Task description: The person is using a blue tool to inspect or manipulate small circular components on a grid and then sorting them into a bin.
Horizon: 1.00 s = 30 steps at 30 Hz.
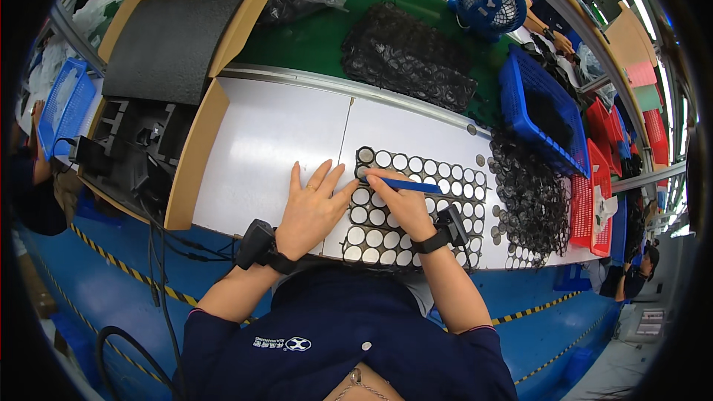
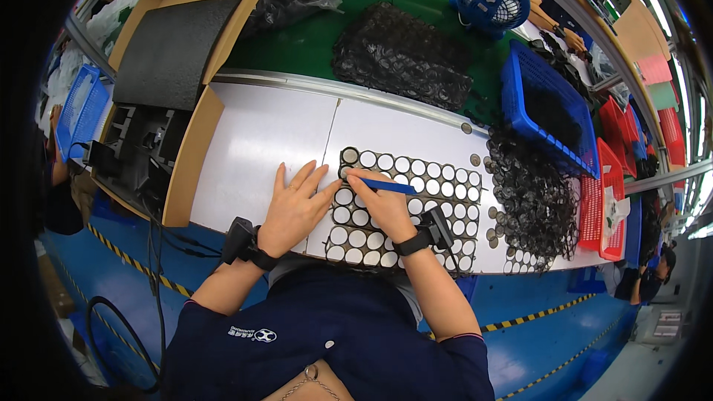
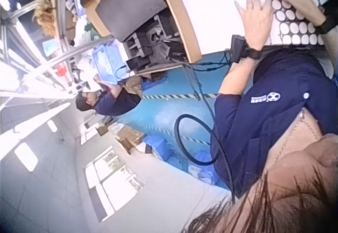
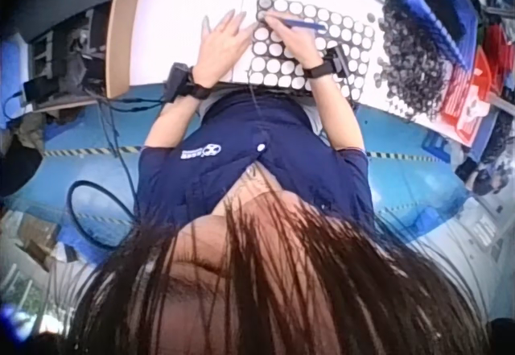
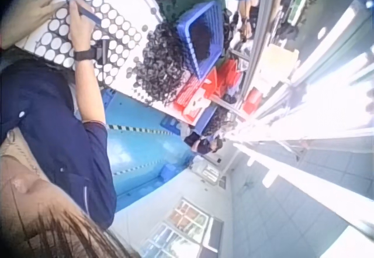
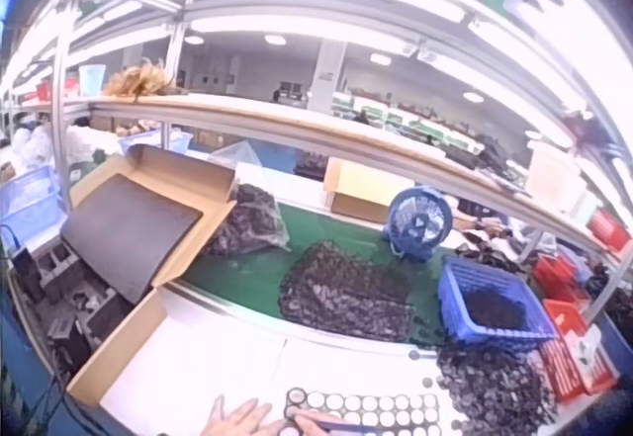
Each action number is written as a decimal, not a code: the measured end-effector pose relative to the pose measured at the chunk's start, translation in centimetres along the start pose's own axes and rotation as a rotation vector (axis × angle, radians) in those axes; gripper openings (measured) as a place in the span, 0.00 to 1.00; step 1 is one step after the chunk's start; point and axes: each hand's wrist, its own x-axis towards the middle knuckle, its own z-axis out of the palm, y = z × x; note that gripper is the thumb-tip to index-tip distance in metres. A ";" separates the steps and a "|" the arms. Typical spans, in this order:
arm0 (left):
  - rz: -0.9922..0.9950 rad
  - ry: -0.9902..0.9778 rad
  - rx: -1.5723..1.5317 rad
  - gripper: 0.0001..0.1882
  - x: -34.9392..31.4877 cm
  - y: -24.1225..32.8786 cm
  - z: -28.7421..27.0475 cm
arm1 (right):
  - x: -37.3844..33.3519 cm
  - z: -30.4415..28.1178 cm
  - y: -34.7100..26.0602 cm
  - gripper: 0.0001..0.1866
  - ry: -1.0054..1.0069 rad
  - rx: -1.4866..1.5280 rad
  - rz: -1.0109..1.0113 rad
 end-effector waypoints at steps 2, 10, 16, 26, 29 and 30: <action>0.000 -0.001 -0.003 0.21 0.0 -0.1 0.1 | -0.1 0.0 -0.1 0.15 0.004 -0.001 -0.005; -0.005 -0.001 -0.006 0.21 0.0 -0.1 0.2 | -0.4 0.2 0.0 0.15 0.031 0.012 -0.034; -0.009 -0.011 -0.003 0.21 -0.1 0.0 0.0 | -0.5 0.5 -0.4 0.15 0.036 -0.003 -0.035; -0.033 -0.006 0.034 0.19 0.1 0.3 0.4 | -0.1 1.1 -0.5 0.12 0.225 -0.741 -0.713; -0.046 0.005 0.026 0.19 -0.3 0.3 0.4 | 0.3 -3.3 -0.5 0.11 0.381 -0.334 -0.398; -0.047 0.000 0.021 0.20 -0.3 0.2 0.3 | 0.4 -6.0 0.2 0.11 0.488 -0.268 -0.353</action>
